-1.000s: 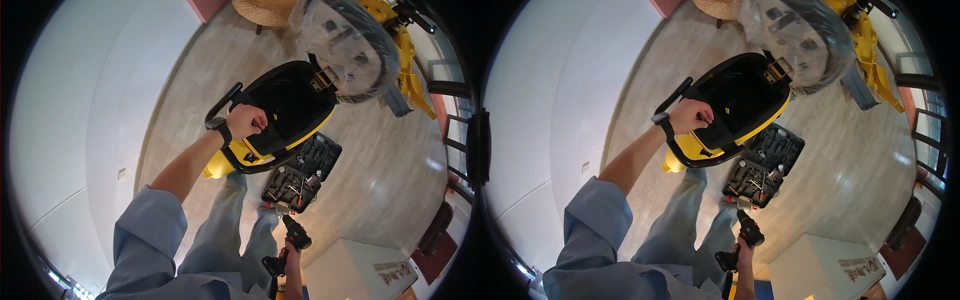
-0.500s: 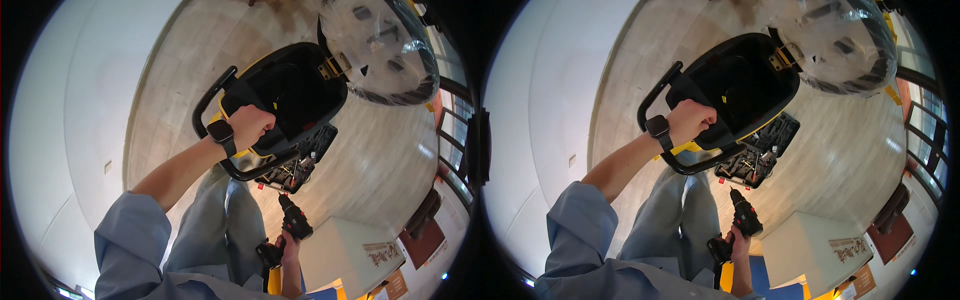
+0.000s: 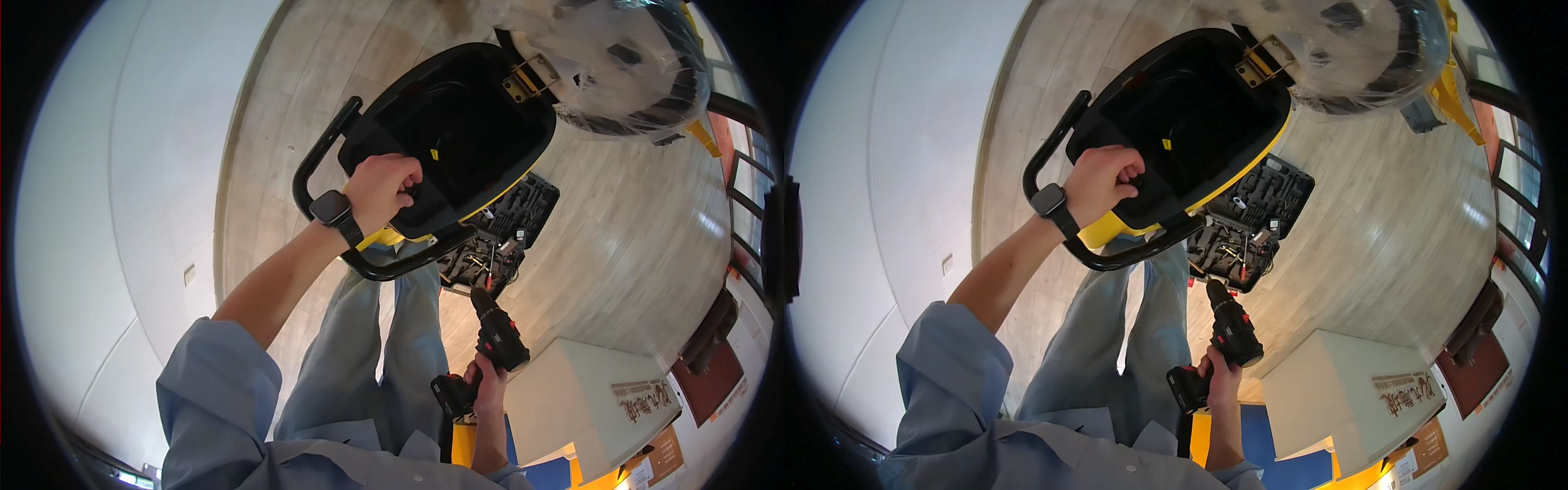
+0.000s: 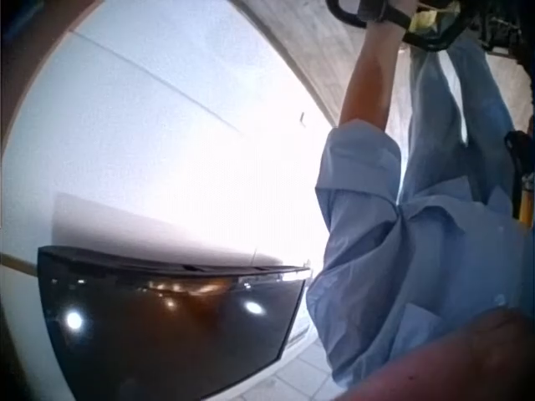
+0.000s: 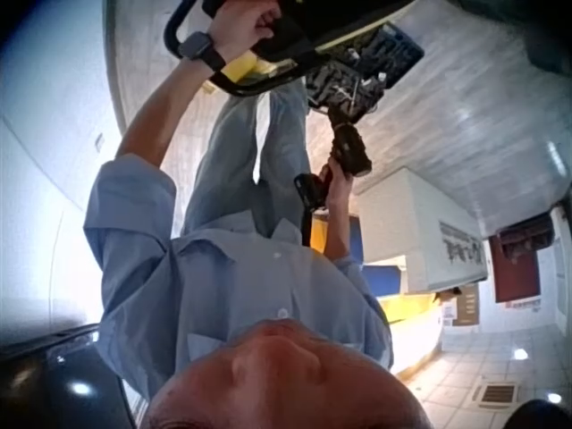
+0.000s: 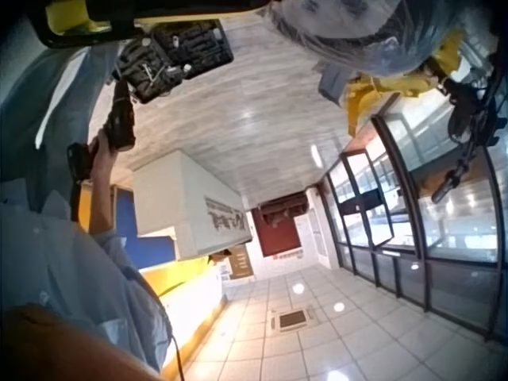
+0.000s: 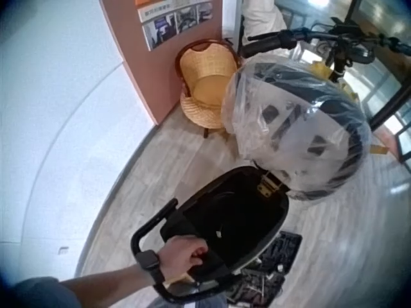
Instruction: Repairing or assembling the storage bucket under the seat of a yellow electric scooter.
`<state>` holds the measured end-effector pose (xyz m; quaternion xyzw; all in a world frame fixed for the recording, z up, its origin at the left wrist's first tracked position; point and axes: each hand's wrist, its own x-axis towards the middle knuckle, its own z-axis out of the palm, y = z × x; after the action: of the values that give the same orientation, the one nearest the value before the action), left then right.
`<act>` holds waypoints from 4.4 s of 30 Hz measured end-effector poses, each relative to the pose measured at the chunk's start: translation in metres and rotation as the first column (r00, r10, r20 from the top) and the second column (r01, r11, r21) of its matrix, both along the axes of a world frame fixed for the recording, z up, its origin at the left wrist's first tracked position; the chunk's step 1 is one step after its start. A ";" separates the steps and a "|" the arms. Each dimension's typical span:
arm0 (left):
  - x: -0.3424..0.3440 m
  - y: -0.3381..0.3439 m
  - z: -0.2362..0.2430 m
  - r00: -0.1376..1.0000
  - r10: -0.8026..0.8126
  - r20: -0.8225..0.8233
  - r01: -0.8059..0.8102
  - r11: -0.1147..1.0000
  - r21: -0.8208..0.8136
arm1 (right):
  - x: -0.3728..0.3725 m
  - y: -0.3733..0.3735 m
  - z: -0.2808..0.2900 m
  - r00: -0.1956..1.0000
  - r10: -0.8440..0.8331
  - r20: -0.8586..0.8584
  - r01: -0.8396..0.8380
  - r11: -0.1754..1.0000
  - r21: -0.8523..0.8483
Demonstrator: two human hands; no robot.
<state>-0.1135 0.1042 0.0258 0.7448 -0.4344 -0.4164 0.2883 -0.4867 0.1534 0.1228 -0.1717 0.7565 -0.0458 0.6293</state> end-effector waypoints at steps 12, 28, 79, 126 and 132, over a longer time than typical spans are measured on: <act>-0.012 0.009 0.017 0.835 -0.356 0.420 0.331 0.934 0.132 | -0.012 -0.032 -0.001 0.996 0.054 0.072 -0.053 0.999 -0.014; -0.009 0.009 0.015 0.870 -0.360 0.336 0.345 0.933 0.104 | 0.022 -0.068 0.052 0.872 0.170 0.459 -0.120 0.983 -0.136; 0.048 -0.085 -0.016 0.049 -0.912 0.407 0.997 0.018 -0.081 | 0.185 0.042 0.067 0.873 -0.410 0.263 0.454 0.881 -0.134; 0.040 -0.081 -0.008 0.058 -0.834 0.549 0.998 0.030 -0.059 | 0.138 0.079 0.039 0.791 -0.536 0.295 0.585 0.803 -0.109; 0.041 -0.071 -0.009 0.049 -0.784 0.619 0.999 0.036 -0.034 | 0.138 0.087 0.035 0.790 -0.540 0.290 0.585 0.805 -0.095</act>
<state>-0.0729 0.0331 0.0173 0.2506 -0.9469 -0.2016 0.0059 -0.3490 0.2401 0.1578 0.0134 0.6809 -0.3207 0.6583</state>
